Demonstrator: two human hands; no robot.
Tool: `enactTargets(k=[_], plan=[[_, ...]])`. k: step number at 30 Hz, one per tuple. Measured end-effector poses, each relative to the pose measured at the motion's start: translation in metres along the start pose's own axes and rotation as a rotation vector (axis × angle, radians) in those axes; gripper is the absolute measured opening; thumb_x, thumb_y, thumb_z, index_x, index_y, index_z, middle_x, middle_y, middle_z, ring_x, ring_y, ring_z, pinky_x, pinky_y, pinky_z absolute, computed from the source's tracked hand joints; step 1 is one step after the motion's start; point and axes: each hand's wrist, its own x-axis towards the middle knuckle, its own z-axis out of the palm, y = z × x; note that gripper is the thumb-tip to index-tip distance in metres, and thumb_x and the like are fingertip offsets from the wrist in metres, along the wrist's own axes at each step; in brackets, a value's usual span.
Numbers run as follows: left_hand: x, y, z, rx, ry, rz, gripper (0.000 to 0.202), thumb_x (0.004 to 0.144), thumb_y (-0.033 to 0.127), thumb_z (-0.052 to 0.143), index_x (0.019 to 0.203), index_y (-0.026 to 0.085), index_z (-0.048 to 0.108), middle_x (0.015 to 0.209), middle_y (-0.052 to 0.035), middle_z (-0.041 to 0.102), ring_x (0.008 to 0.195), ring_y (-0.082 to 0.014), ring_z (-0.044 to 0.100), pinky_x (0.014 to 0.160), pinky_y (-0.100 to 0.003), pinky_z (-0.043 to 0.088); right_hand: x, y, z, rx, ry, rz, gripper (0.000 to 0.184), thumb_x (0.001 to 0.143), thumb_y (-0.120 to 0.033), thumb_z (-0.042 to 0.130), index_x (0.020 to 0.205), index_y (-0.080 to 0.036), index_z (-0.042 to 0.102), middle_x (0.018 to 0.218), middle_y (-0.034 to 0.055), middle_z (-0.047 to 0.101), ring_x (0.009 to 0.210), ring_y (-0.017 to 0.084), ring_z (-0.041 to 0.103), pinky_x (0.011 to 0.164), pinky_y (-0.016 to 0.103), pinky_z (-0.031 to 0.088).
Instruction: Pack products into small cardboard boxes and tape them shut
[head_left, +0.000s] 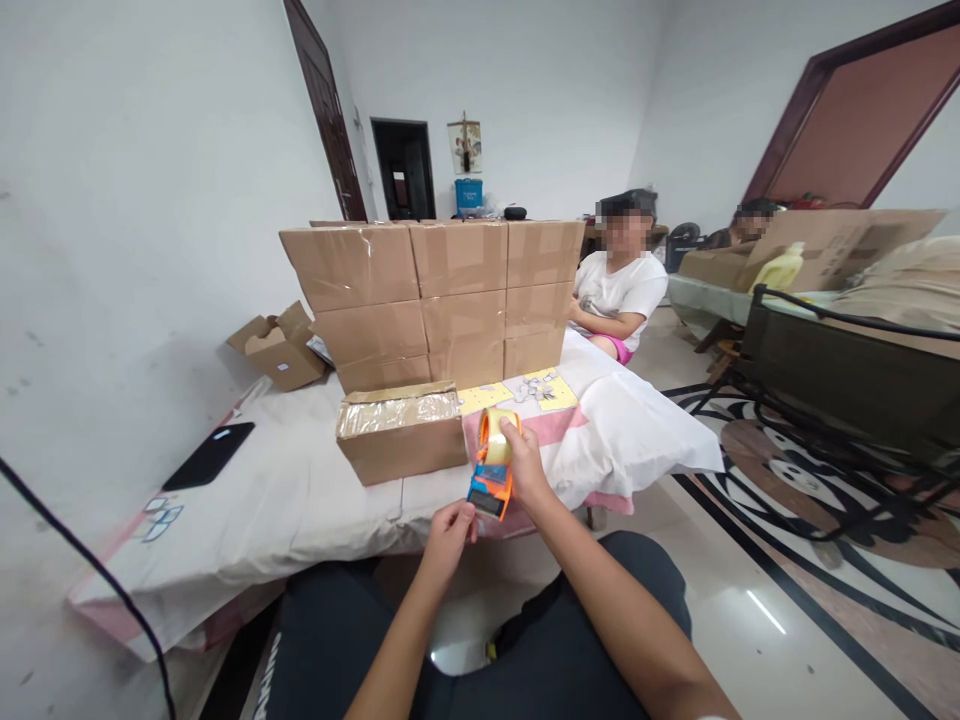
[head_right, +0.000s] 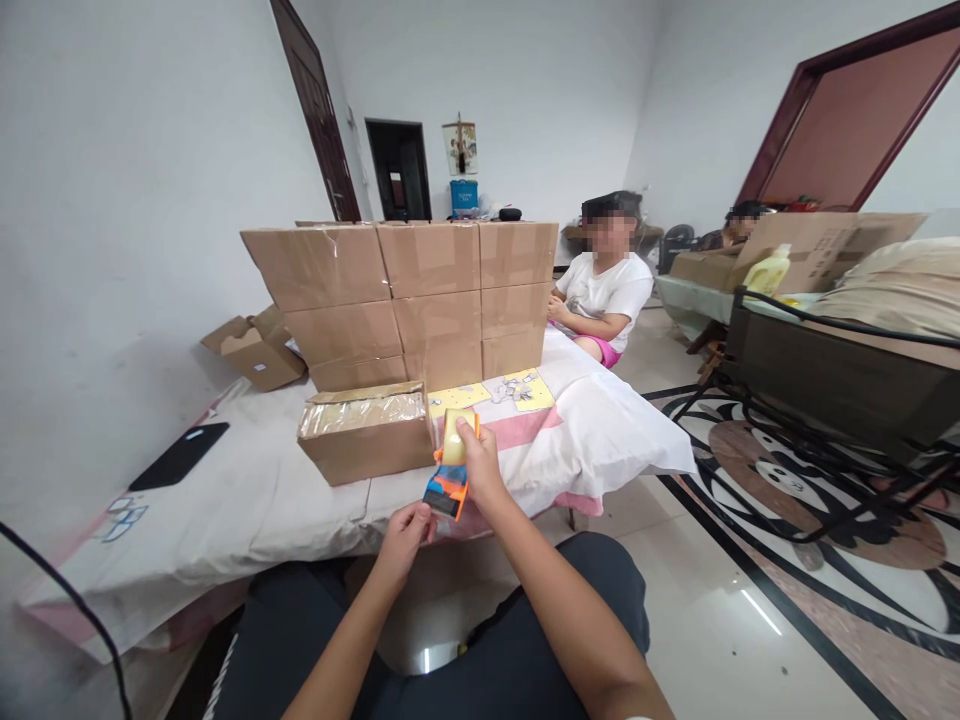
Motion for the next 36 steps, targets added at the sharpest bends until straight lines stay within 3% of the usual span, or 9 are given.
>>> enactTargets(k=[9,15,25,30,33,36], plan=[[-0.001,0.001,-0.002,0.006,-0.006,-0.010,0.065,0.076,0.080,0.046,0.049,0.021,0.048,0.046,0.0000,0.047,0.050,-0.0141,0.042,0.055,-0.028,0.034,-0.003,-0.001,0.002,-0.034,-0.057,0.022,0.041,0.075,-0.057,0.069,0.071,-0.017,0.062,0.049,-0.0006,0.058,0.044,0.015,0.057,0.046,0.026,0.048],[0.001,0.011,-0.002,0.014,-0.001,-0.001,0.061,0.072,0.077,0.053,0.048,0.022,0.045,0.047,0.0015,0.043,0.050,-0.0138,0.042,0.052,-0.027,0.033,-0.003,-0.010,0.002,-0.059,0.031,-0.049,0.038,0.075,-0.055,0.070,0.069,-0.019,0.058,0.052,-0.0022,0.057,0.046,0.015,0.056,0.046,0.026,0.046],[-0.002,0.020,-0.004,0.019,0.042,0.046,0.060,0.072,0.075,0.055,0.048,0.022,0.042,0.047,0.0026,0.040,0.050,-0.0127,0.039,0.050,-0.026,0.031,0.000,-0.009,0.006,0.047,0.104,-0.028,0.035,0.073,-0.053,0.071,0.076,-0.020,0.060,0.059,-0.0008,0.063,0.052,0.016,0.059,0.050,0.026,0.048],[-0.004,0.021,-0.002,0.006,0.059,0.053,0.054,0.073,0.069,0.061,0.053,0.019,0.053,0.046,0.0032,0.041,0.049,-0.0127,0.040,0.050,-0.026,0.032,0.006,-0.007,0.002,0.098,0.125,-0.015,0.034,0.075,-0.053,0.071,0.078,-0.022,0.058,0.058,-0.0021,0.062,0.052,0.018,0.062,0.053,0.030,0.053],[-0.005,0.018,0.001,-0.015,0.079,0.060,0.051,0.075,0.063,0.064,0.052,0.019,0.054,0.046,0.0036,0.041,0.049,-0.0120,0.039,0.051,-0.025,0.031,0.010,-0.003,-0.003,0.127,0.093,-0.004,0.034,0.076,-0.053,0.071,0.079,-0.021,0.058,0.058,-0.0019,0.063,0.049,0.017,0.061,0.052,0.029,0.054],[-0.006,0.015,0.004,-0.066,0.127,0.068,0.050,0.079,0.058,0.063,0.051,0.019,0.050,0.047,0.0042,0.039,0.050,-0.0114,0.038,0.051,-0.025,0.031,0.013,0.001,-0.008,0.078,-0.024,-0.019,0.032,0.074,-0.047,0.076,0.083,-0.019,0.063,0.067,0.0015,0.070,0.055,0.016,0.065,0.057,0.027,0.055]])
